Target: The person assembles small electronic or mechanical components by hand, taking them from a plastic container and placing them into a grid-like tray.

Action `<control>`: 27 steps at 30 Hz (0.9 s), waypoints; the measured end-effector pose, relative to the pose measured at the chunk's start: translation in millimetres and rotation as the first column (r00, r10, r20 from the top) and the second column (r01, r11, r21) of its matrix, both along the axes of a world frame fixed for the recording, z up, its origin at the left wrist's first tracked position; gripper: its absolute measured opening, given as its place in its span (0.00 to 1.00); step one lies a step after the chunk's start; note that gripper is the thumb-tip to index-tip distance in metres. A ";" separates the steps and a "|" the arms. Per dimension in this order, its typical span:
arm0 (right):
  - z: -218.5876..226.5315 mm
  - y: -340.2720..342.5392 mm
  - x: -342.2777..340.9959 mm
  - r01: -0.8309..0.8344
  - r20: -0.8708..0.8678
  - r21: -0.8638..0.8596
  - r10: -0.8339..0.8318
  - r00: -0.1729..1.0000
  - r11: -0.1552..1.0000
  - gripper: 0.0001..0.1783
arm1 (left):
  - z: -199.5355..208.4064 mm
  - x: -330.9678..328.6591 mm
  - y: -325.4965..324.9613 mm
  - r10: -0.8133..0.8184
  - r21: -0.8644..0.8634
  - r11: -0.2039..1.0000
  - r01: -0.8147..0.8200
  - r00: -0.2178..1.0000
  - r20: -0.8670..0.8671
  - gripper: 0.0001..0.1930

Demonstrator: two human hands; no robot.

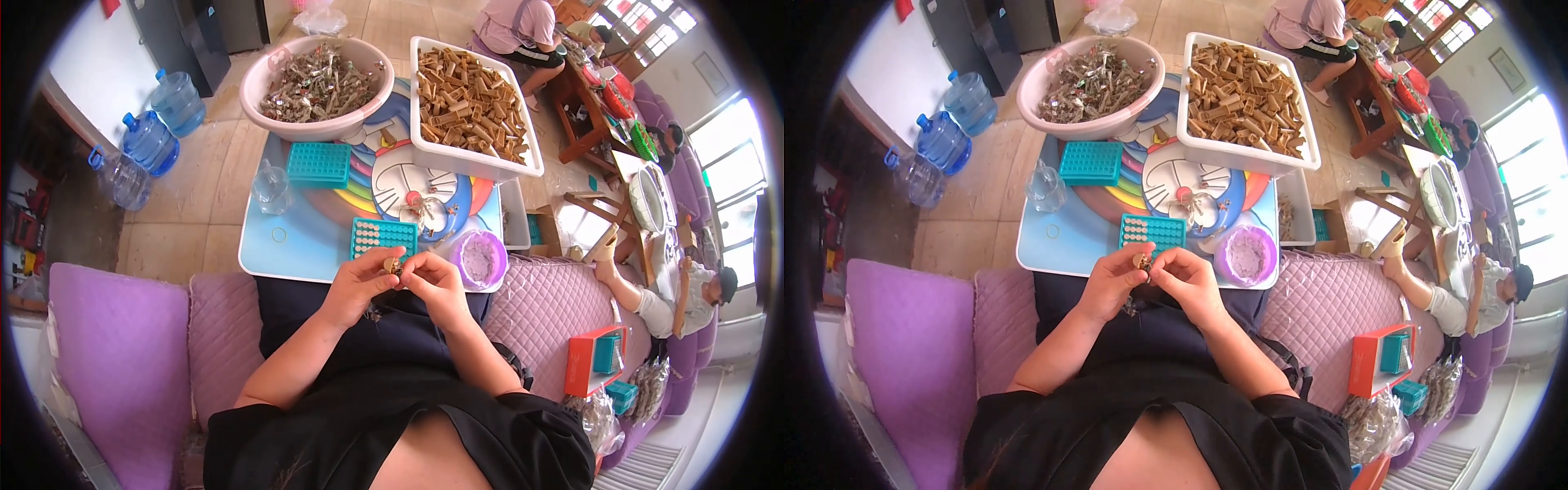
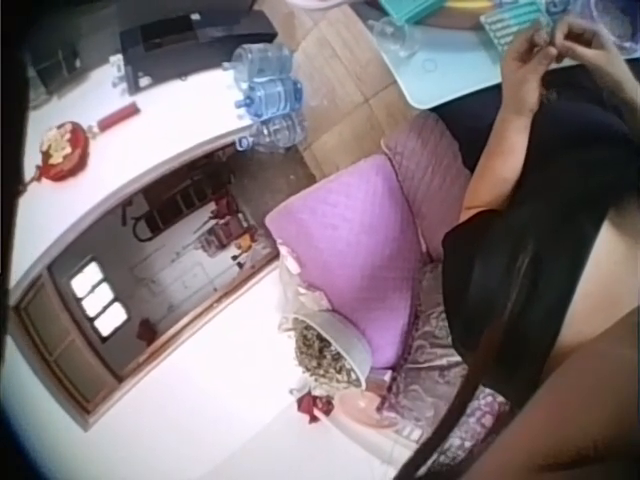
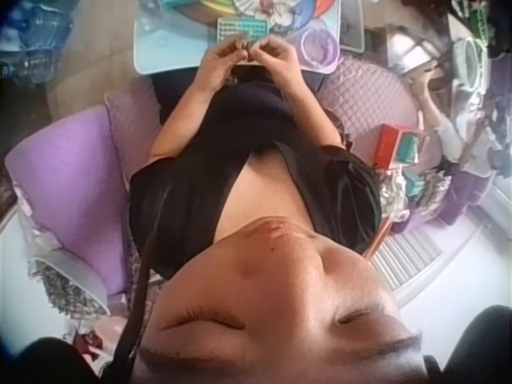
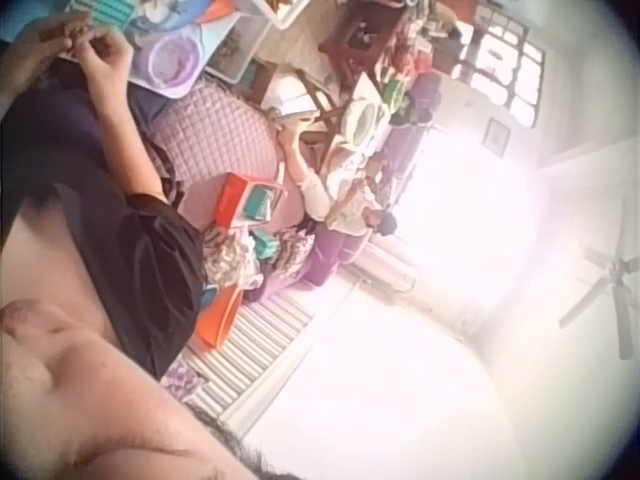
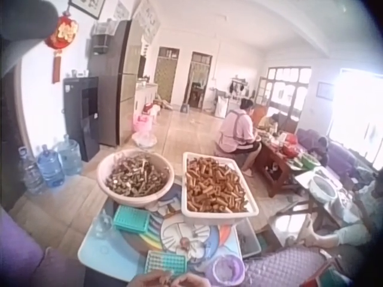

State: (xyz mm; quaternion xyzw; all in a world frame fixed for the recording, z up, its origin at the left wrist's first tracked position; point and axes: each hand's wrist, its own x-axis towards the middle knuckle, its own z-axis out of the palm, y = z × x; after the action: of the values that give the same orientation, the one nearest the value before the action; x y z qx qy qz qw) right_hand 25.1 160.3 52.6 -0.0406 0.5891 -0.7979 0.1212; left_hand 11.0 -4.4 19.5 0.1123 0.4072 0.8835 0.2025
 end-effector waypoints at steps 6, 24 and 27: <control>-5.6 4.1 -1.7 -0.011 0.011 -0.005 0.011 1.000 1.000 0.04 | -4.3 -2.4 -3.0 0.005 -0.087 0.996 -0.008 1.000 -0.030 0.20; -24.3 4.2 -7.0 -0.093 0.038 -0.101 0.097 0.995 0.991 0.06 | -0.8 -2.0 -7.2 -0.021 -0.146 0.989 0.015 0.999 -0.039 0.18; -17.0 7.3 -9.4 -0.182 -0.021 -0.183 0.181 0.983 0.966 0.16 | 11.1 -0.9 -1.4 -0.068 -0.057 0.997 0.061 0.988 -0.141 0.14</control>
State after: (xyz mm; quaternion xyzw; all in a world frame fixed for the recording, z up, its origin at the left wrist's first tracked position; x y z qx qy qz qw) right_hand 15.7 167.6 35.5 -0.1070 0.5068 -0.8344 0.1884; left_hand 10.0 -5.8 30.6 0.1831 0.4397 0.8552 0.2043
